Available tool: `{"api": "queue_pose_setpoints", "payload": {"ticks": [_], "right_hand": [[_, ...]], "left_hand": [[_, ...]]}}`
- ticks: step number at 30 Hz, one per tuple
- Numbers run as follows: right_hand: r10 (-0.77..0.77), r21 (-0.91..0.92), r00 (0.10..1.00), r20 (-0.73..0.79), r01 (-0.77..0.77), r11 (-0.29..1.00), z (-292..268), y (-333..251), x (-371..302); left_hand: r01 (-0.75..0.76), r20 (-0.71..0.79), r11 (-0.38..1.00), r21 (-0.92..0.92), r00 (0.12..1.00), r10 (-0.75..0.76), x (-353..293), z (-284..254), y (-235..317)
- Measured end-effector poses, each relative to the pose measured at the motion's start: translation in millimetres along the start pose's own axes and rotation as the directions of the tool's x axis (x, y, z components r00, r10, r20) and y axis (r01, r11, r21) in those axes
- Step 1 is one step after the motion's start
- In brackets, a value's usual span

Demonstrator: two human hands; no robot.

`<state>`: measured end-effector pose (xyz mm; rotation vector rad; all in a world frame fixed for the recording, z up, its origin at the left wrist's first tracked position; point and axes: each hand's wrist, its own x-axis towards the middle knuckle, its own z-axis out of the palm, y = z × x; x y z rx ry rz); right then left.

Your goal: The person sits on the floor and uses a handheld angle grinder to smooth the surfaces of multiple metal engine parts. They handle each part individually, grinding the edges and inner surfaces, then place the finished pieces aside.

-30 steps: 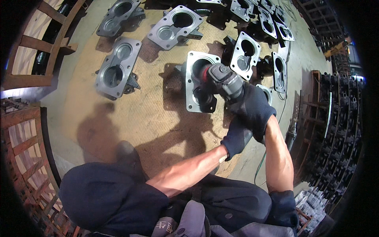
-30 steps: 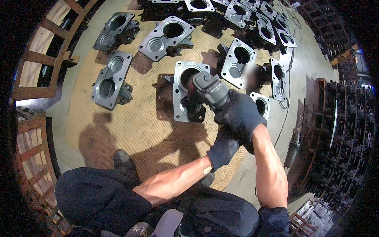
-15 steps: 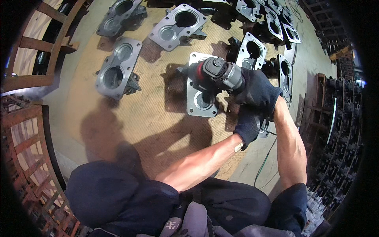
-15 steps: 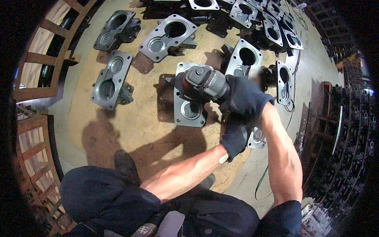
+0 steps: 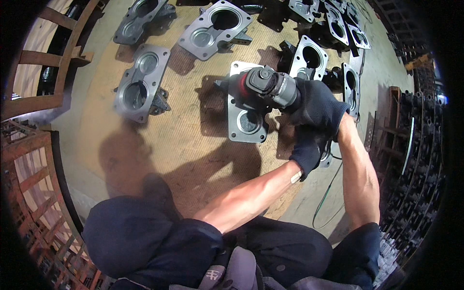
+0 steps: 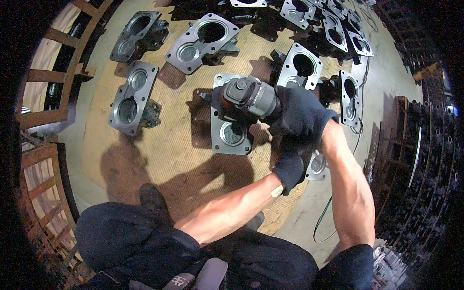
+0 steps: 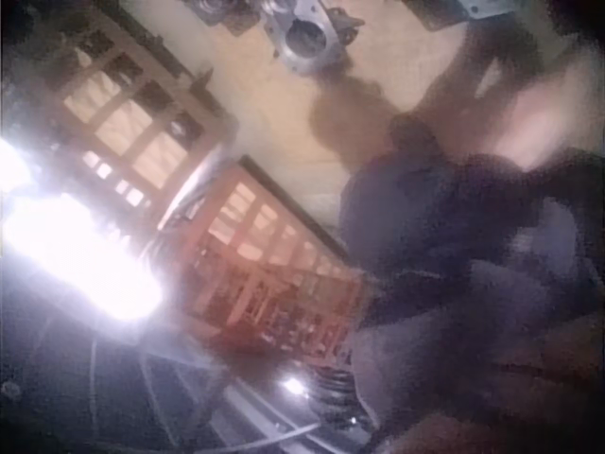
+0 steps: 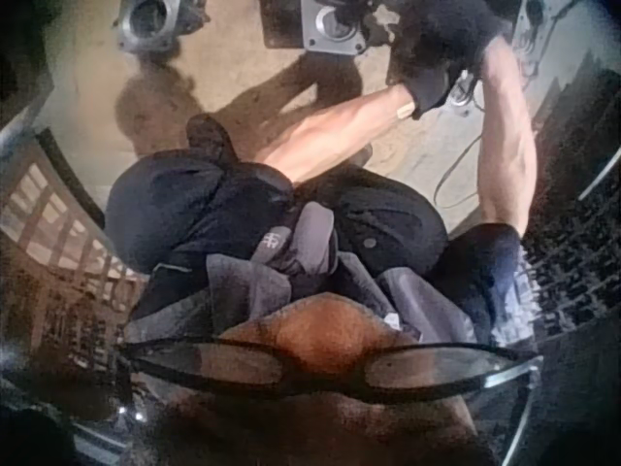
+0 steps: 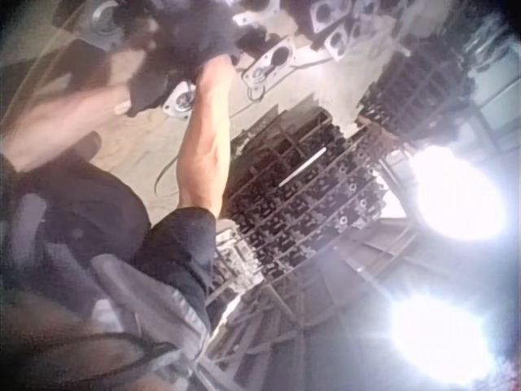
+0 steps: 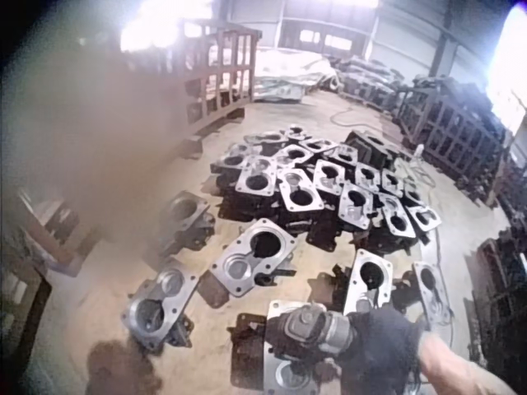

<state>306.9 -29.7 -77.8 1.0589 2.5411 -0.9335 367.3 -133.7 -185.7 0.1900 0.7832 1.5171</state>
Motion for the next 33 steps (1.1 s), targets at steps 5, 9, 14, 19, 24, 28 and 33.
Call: {"api": "queue_pose_setpoints", "payload": {"ticks": [5,9,14,19,24,28,33], "right_hand": [[0.253,0.085,0.966,-0.053,-0.248,0.965,20.9,10.1,-27.3],[0.212,0.313,0.971,-0.107,-0.169,0.934,55.6,-3.4,-17.7],[0.331,0.246,0.941,-0.077,-0.303,0.921,60.5,-24.0,-25.4],[0.303,0.268,0.948,-0.093,-0.27,0.925,65.5,-33.9,-19.5],[0.212,0.312,0.974,-0.085,-0.176,0.934,56.7,-9.4,-37.5],[-0.631,-0.521,0.679,-0.375,0.409,0.749,45.4,17.9,-49.6],[-0.615,-0.523,0.562,-0.553,0.34,0.782,-20.7,22.7,-76.6]], "left_hand": [[0.172,0.128,0.796,-0.58,0.985,-0.119,-21.7,-5.1,-15.0],[0.111,0.063,0.774,-0.623,0.994,-0.092,-31.2,-59.6,-39.9],[0.075,0.054,0.918,0.39,0.993,-0.104,-72.1,-70.5,22.5],[0.071,0.047,0.958,0.276,0.995,-0.087,-57.4,-86.5,-0.1],[-0.047,0.059,0.833,0.551,0.998,0.017,-60.2,-66.0,26.8],[-0.273,0.25,0.604,0.749,0.96,0.124,-48.4,-53.5,60.5],[-0.291,0.346,0.321,0.901,0.929,-0.129,-43.0,28.6,163.2]]}}
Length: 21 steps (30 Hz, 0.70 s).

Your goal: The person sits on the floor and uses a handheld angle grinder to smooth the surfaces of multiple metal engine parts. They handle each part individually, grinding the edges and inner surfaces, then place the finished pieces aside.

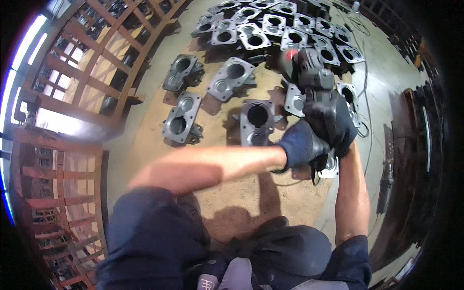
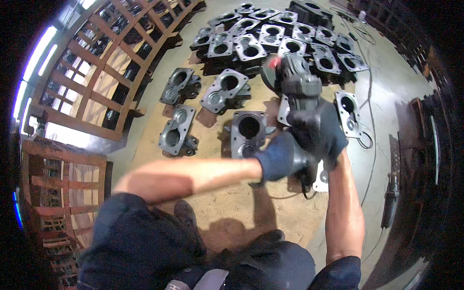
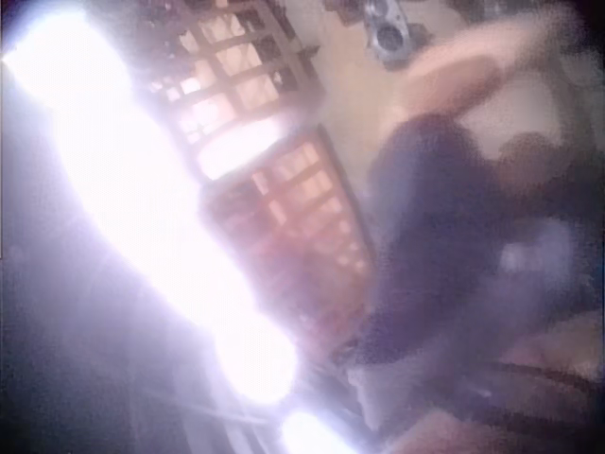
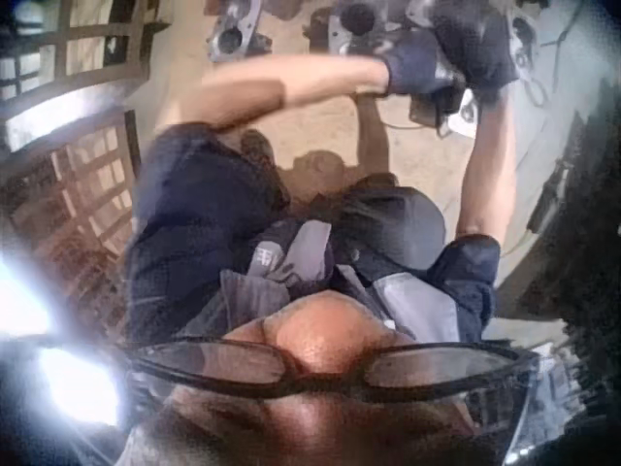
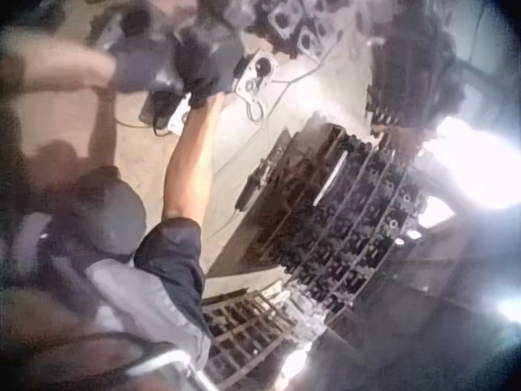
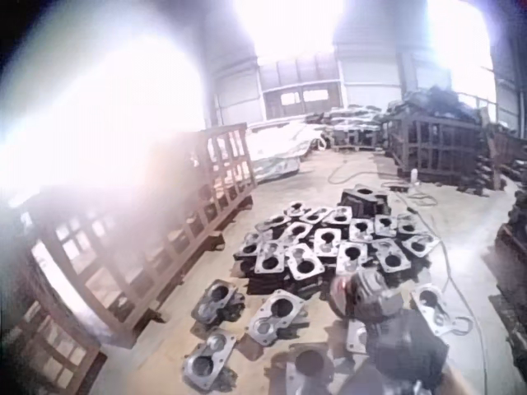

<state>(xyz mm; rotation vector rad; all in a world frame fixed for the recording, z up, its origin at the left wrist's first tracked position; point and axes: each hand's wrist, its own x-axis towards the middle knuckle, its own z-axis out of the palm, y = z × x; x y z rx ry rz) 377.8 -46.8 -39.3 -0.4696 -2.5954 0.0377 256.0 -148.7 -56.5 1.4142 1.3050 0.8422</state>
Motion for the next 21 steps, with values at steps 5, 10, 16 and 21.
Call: {"api": "queue_pose_setpoints", "payload": {"ticks": [5,10,16,21], "right_hand": [[-0.135,0.036,0.991,-0.013,0.135,0.99,-62.9,32.9,9.0],[0.204,0.285,0.943,0.262,-0.277,0.918,-109.4,33.2,9.3],[0.427,0.305,0.84,0.335,-0.526,0.794,-78.1,6.1,-6.3],[0.583,0.162,0.664,0.468,-0.713,0.682,-74.7,-17.8,6.4]], "left_hand": [[-0.146,0.204,0.988,-0.057,0.967,0.155,8.4,-25.4,49.7],[-0.173,0.163,0.98,-0.099,0.969,0.187,-20.3,19.6,35.6],[-0.274,0.011,0.791,-0.547,0.942,0.334,2.4,74.2,8.6],[-0.053,0.148,0.467,-0.883,0.911,0.384,17.3,107.9,-10.7]]}}
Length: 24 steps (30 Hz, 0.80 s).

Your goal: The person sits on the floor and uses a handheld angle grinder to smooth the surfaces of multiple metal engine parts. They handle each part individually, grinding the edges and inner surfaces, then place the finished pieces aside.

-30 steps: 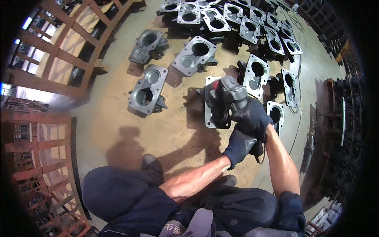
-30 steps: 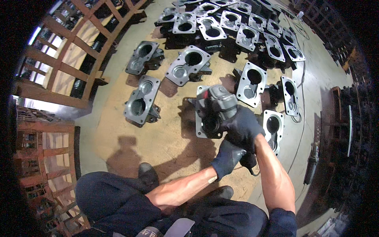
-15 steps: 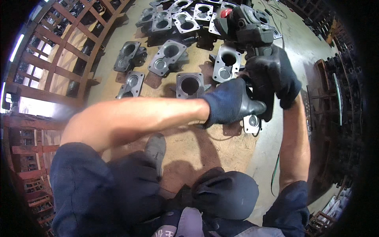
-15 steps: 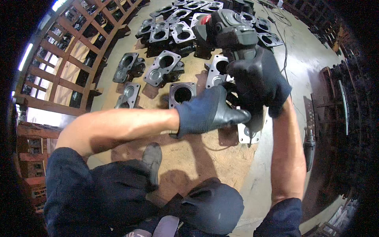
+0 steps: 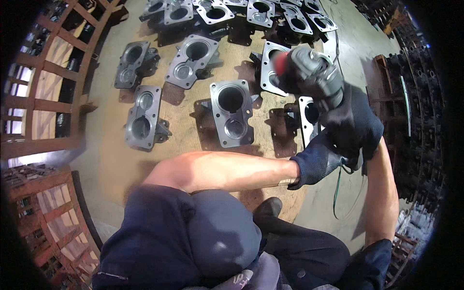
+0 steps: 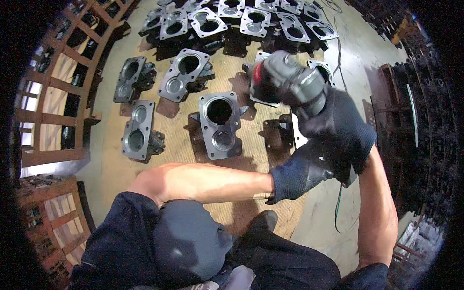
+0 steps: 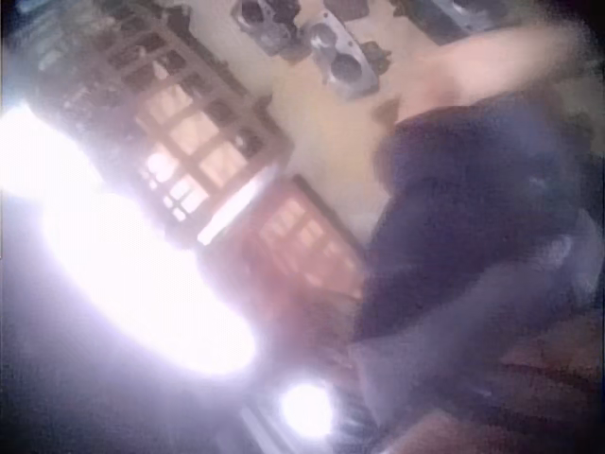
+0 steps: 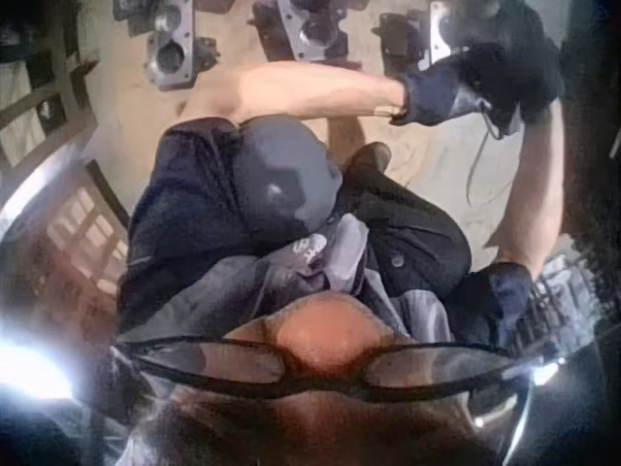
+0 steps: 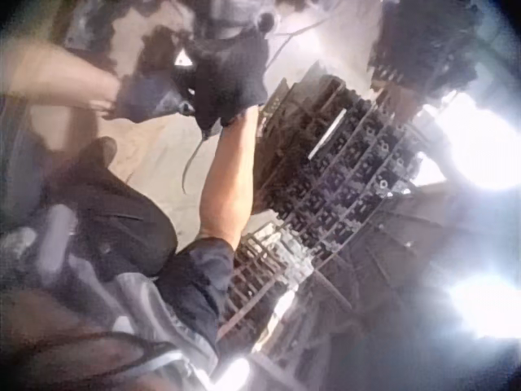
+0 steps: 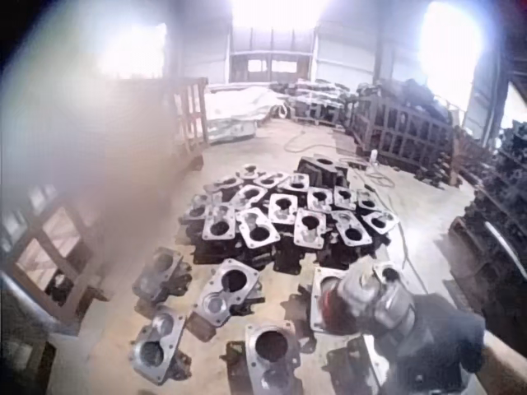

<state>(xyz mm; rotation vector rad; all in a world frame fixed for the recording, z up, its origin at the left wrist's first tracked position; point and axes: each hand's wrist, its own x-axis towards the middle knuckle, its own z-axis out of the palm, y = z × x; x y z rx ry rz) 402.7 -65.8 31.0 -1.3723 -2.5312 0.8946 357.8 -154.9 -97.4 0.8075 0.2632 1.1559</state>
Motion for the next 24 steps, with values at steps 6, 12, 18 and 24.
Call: {"api": "queue_pose_setpoints", "payload": {"ticks": [6,12,18,24], "right_hand": [[0.304,0.046,0.937,0.173,-0.316,0.948,73.3,0.9,-7.3],[0.443,0.004,0.85,0.284,-0.463,0.886,123.6,-3.7,-16.0],[0.436,0.121,0.867,0.24,-0.473,0.873,137.5,-3.5,-9.0],[0.326,0.181,0.878,0.351,-0.405,0.896,147.8,-22.2,49.7]], "left_hand": [[0.279,-0.175,0.957,0.08,0.949,-0.262,-64.9,-15.5,-3.6],[0.507,-0.252,0.848,0.157,0.85,-0.462,-109.2,-33.0,7.0],[0.605,-0.241,0.772,0.192,0.792,-0.561,-106.5,-46.5,43.7],[0.479,-0.366,0.866,0.142,0.839,-0.403,-111.6,-80.9,27.2]]}}
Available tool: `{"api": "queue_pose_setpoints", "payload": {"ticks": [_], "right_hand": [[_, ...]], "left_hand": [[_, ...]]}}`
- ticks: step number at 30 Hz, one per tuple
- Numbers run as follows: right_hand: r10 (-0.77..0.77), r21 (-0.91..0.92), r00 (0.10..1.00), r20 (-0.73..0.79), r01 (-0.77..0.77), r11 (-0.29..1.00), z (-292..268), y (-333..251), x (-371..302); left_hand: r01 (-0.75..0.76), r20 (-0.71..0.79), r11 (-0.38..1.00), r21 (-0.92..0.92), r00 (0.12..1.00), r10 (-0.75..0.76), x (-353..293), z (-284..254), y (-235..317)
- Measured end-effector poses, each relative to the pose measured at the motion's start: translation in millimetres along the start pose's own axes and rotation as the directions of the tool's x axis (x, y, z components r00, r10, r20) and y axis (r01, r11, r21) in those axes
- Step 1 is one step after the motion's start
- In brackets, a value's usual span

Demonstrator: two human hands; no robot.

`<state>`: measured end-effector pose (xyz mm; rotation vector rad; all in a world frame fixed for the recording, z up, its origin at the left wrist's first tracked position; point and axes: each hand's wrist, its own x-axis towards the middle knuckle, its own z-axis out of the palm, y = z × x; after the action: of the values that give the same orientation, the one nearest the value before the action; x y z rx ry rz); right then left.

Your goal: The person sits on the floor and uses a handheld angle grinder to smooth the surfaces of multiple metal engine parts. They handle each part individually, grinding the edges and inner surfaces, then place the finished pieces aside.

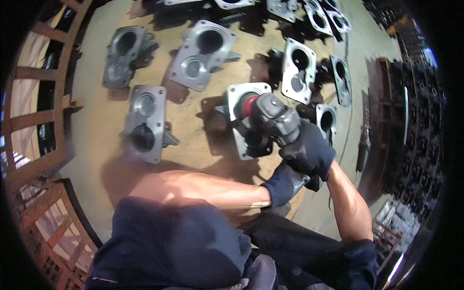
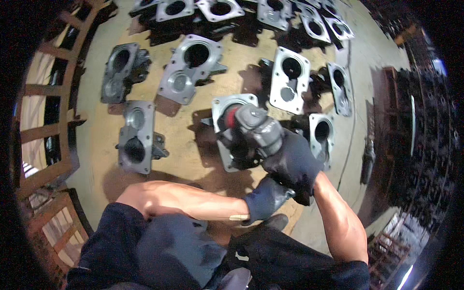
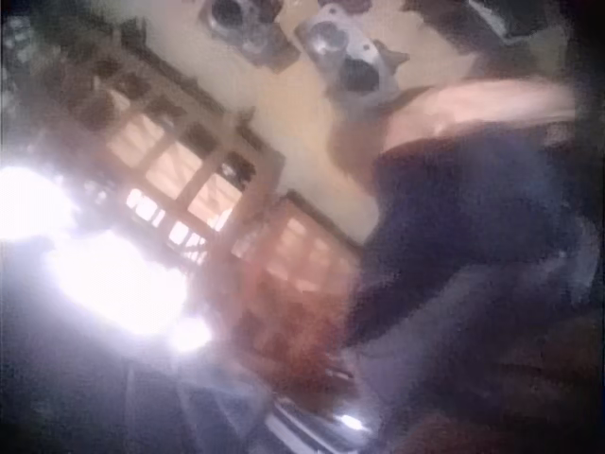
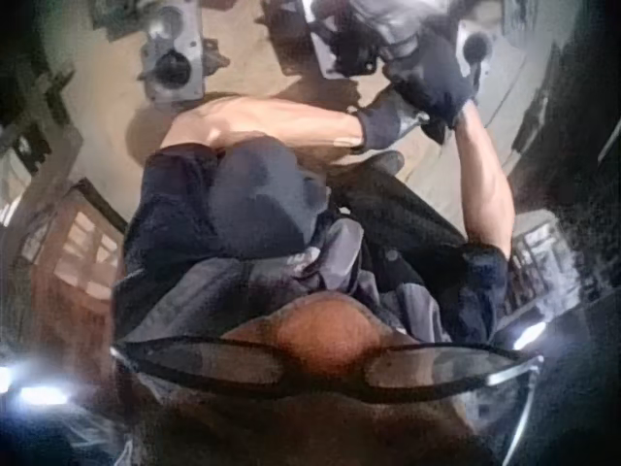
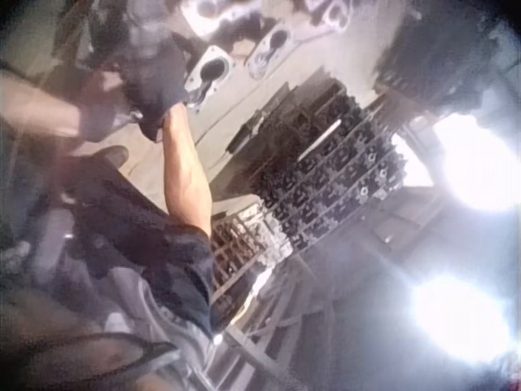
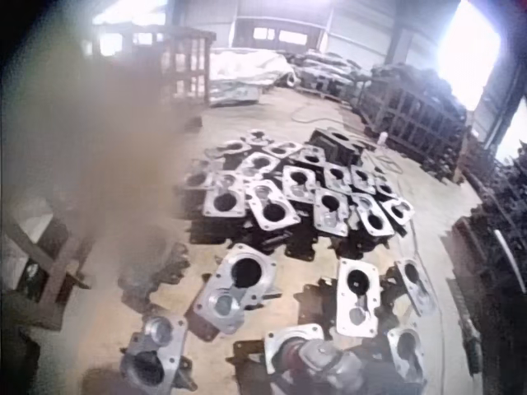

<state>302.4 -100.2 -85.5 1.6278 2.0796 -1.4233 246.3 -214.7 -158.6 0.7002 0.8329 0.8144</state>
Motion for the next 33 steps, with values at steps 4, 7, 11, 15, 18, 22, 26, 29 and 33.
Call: {"api": "queue_pose_setpoints", "payload": {"ticks": [4,7,11,15,18,22,26,29,33], "right_hand": [[-0.075,0.109,0.988,-0.136,0.09,0.99,-3.8,10.5,-5.8],[-0.103,-0.013,0.988,-0.118,0.102,0.995,0.7,-0.9,7.7],[-0.237,-0.172,0.963,-0.128,0.213,0.962,-34.4,-39.5,20.8],[-0.226,-0.21,0.97,-0.089,0.203,0.956,-48.3,-76.5,65.9],[-0.216,-0.21,0.974,-0.066,0.198,0.957,-50.7,-76.8,98.3],[-0.228,-0.273,0.973,-0.039,0.209,0.939,-43.6,-59.8,121.1],[-0.209,-0.294,0.977,-0.035,0.19,0.937,-27.6,-64.6,108.0],[-0.158,-0.401,0.987,0.02,0.153,0.903,-24.7,-82.2,93.0],[-0.175,-0.284,0.984,0.02,0.174,0.943,-24.6,-75.9,110.6]], "left_hand": [[-0.082,-0.164,0.702,-0.708,0.985,-0.051,16.3,21.7,1.9],[-0.002,-0.028,0.519,-0.855,0.999,-0.042,29.2,17.5,-30.4],[-0.279,-0.035,0.767,-0.578,0.947,0.319,53.3,5.7,-10.0],[-0.454,-0.101,0.759,0.466,0.826,0.555,72.7,-43.9,29.7],[-0.295,-0.103,0.82,0.49,0.915,0.391,75.5,-67.5,52.7],[-0.255,-0.235,0.895,0.366,0.905,0.354,95.8,-75.4,34.6],[-0.328,-0.2,0.869,0.371,0.886,0.419,92.3,-60.3,-8.4],[-0.367,-0.169,0.85,0.377,0.875,0.453,90.4,-47.1,-26.3],[-0.165,-0.083,0.85,0.5,0.968,0.237,80.8,-74.8,9.8]]}}
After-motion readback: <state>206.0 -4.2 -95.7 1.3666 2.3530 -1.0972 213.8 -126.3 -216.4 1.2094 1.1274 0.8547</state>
